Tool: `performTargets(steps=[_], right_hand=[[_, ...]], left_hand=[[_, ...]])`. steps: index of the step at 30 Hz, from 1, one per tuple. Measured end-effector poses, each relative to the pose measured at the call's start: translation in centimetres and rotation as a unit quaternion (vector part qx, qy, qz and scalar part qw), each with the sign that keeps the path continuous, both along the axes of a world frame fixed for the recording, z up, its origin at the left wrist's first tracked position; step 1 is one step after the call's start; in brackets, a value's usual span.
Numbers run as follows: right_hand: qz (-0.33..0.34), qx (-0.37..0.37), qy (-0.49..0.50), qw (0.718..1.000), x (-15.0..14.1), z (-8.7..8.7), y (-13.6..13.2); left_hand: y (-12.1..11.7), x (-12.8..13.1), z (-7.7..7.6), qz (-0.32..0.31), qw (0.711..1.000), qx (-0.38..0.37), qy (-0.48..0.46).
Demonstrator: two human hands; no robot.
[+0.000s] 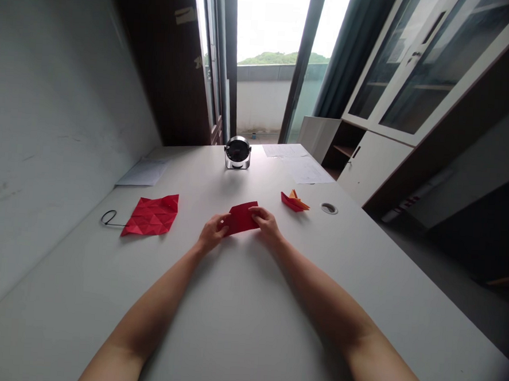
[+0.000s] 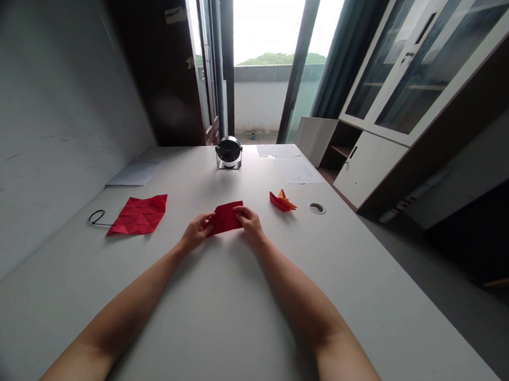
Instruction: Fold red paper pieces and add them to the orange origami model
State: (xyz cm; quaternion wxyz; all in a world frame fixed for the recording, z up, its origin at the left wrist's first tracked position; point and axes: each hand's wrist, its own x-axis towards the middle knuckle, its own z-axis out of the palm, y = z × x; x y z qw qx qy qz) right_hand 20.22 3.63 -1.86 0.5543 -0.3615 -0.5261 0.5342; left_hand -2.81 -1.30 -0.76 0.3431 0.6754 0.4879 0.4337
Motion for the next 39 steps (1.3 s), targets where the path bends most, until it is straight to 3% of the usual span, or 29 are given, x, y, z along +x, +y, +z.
performTargets(steps=[6,14,18,25,39], right_hand=[[0.029,-0.017,0.018,0.999,0.1,1.2,-0.8],[0.064,-0.004,-0.025,0.998,0.1,2.0,-1.5],[0.035,0.052,-0.124,0.990,-0.2,1.7,-1.5],[-0.032,0.184,-0.295,0.937,-0.6,1.5,-1.7],[0.050,0.127,-0.303,0.943,-1.0,2.1,-2.7]], left_hand=[[0.0,0.1,0.5,-0.127,0.961,-0.103,-0.225],[-0.6,0.2,1.3,-0.156,0.951,-0.139,-0.226],[-0.7,0.3,1.2,-0.139,0.952,-0.136,-0.237],[-0.9,0.4,1.7,-0.116,0.942,-0.132,-0.287],[-0.6,0.6,1.6,-0.056,0.948,-0.131,-0.284]])
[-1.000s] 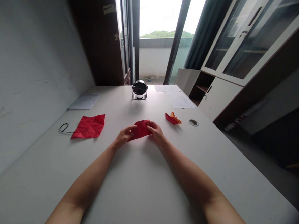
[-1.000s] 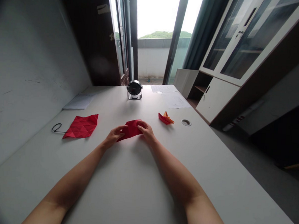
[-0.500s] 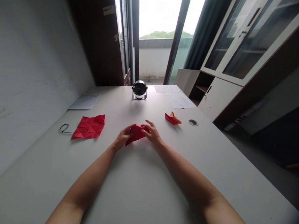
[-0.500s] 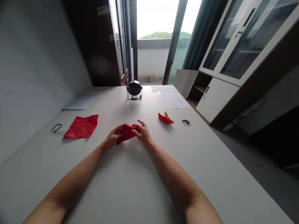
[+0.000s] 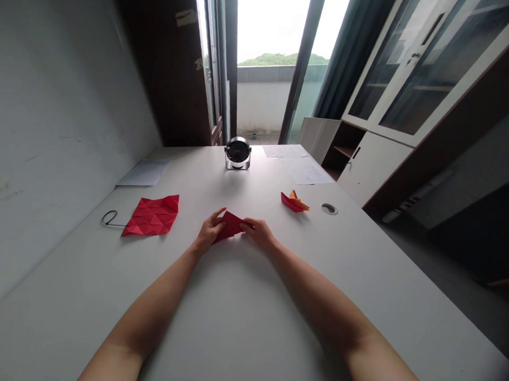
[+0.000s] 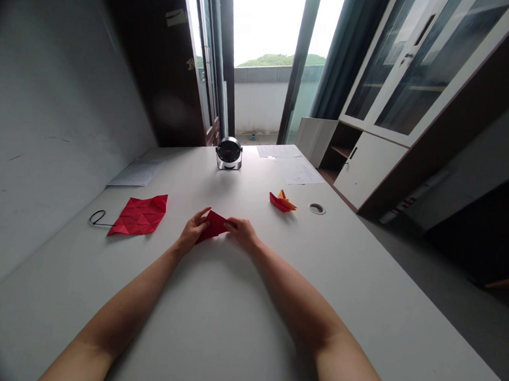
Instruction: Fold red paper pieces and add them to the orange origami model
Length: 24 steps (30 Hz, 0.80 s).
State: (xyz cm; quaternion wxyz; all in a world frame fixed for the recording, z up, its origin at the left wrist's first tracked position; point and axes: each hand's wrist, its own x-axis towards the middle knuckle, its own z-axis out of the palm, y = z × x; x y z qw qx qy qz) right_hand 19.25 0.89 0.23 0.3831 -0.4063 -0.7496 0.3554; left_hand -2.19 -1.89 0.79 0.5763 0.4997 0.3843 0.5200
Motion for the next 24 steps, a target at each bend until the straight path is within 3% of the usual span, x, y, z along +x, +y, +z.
performTargets(steps=[8,15,18,21,24], right_hand=[[0.033,-0.011,0.013,0.999,0.1,0.2,-0.1],[0.005,-0.006,-0.023,1.000,-0.2,-0.1,-0.1],[-0.011,0.002,-0.034,0.999,-0.3,-0.4,0.1],[-0.038,0.007,-0.052,0.998,-0.3,-0.7,0.4],[-0.071,0.012,-0.074,0.995,-0.1,-0.8,0.7]], left_hand=[[-0.1,0.1,-0.5,0.008,0.998,-0.003,0.059],[0.1,0.1,-1.0,0.015,0.997,0.001,0.074],[0.3,0.2,-1.3,0.046,0.993,0.028,0.108],[0.4,0.2,-1.5,0.102,0.973,0.072,0.193],[0.2,0.2,-1.3,0.146,0.930,0.136,0.308]])
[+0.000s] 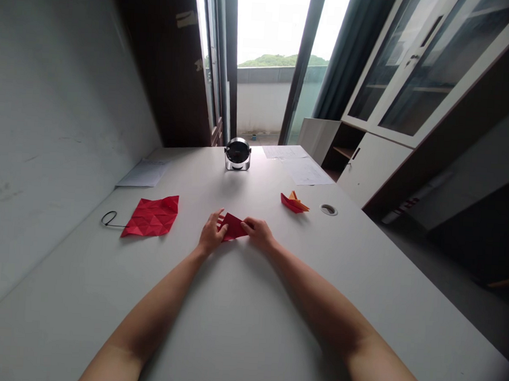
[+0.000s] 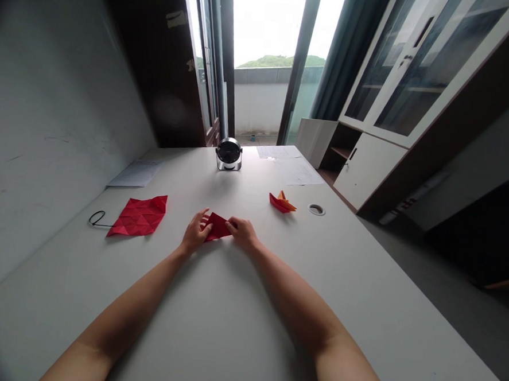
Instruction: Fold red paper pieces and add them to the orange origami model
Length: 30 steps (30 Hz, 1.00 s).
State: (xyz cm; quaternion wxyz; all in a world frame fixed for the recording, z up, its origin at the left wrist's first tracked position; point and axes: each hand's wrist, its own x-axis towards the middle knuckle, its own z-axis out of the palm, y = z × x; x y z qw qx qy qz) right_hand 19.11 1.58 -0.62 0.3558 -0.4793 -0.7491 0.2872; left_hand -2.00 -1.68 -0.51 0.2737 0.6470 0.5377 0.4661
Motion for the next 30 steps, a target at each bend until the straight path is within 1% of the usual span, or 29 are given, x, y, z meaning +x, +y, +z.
performTargets(steps=[2,4,7,9,11,13,15,18,21,26,30], right_hand=[[-0.022,0.008,-0.014,1.000,0.1,-0.1,0.2],[-0.039,0.017,-0.034,0.999,0.2,-0.2,0.3],[-0.061,0.028,-0.078,0.995,0.3,-0.3,0.4],[-0.073,0.041,-0.112,0.990,0.4,-0.3,0.4],[-0.078,0.055,-0.143,0.985,0.4,-0.3,0.3],[-0.077,0.063,-0.164,0.981,0.4,-0.2,0.2],[-0.077,0.072,-0.174,0.979,0.5,-0.1,0.1],[-0.076,0.102,-0.187,0.974,0.6,-0.2,0.2],[-0.037,0.126,-0.201,0.971,0.6,-0.4,0.3],[0.085,0.153,-0.214,0.961,0.5,-0.8,0.1],[0.133,0.145,-0.223,0.955,0.3,-0.8,-0.2]], left_hand=[[-0.1,0.0,0.2,0.004,0.997,0.038,0.067],[-0.2,-0.1,0.3,-0.004,0.992,0.058,0.115],[-0.1,-0.1,0.1,-0.034,0.982,0.056,0.180],[0.1,-0.1,-0.3,-0.064,0.974,0.048,0.210],[0.3,-0.1,-0.8,-0.092,0.971,0.040,0.216],[0.5,-0.2,-1.3,-0.106,0.973,0.032,0.202],[0.7,-0.4,-1.6,-0.111,0.975,0.025,0.188],[0.8,-0.5,-1.9,-0.112,0.974,0.022,0.194],[0.8,-0.6,-1.9,-0.095,0.975,0.023,0.201],[0.7,-0.5,-1.8,-0.052,0.979,0.017,0.197],[0.7,-0.6,-1.7,-0.041,0.973,0.031,0.226]])
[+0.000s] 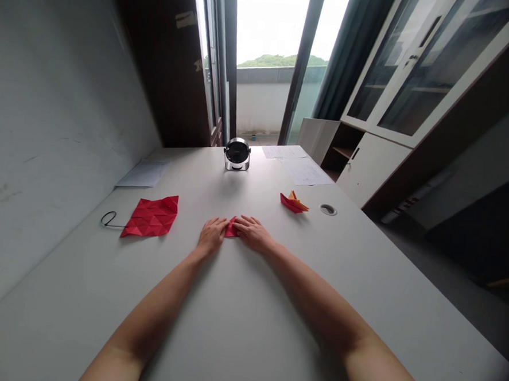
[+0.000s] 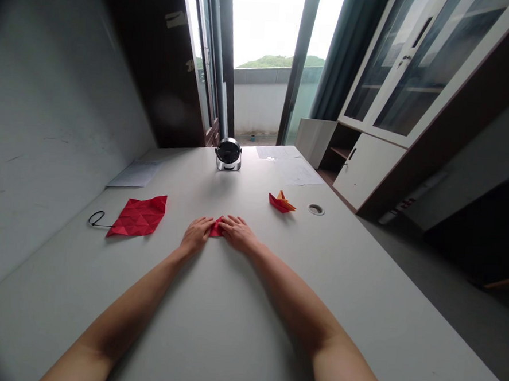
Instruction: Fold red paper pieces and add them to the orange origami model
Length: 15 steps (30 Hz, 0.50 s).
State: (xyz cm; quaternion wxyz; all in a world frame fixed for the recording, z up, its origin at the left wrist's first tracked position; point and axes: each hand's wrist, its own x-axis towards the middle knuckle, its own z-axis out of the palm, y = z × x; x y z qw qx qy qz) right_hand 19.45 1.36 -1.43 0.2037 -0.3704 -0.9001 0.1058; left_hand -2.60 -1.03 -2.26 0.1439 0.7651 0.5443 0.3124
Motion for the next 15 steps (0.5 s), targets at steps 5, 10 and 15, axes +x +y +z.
performTargets(steps=[5,10,15], right_hand=[[0.001,-0.015,-0.037,0.999,-0.03,0.21,-0.10],[-0.003,-0.022,-0.093,0.995,-0.06,0.14,-0.04],[0.013,-0.028,-0.104,0.994,0.03,-0.10,0.09]], left_hand=[[-0.29,0.07,0.39,0.030,0.997,0.007,0.072],[-0.51,0.27,0.86,0.047,0.991,-0.003,0.125],[-0.44,0.21,0.76,0.048,0.989,0.004,0.138]])
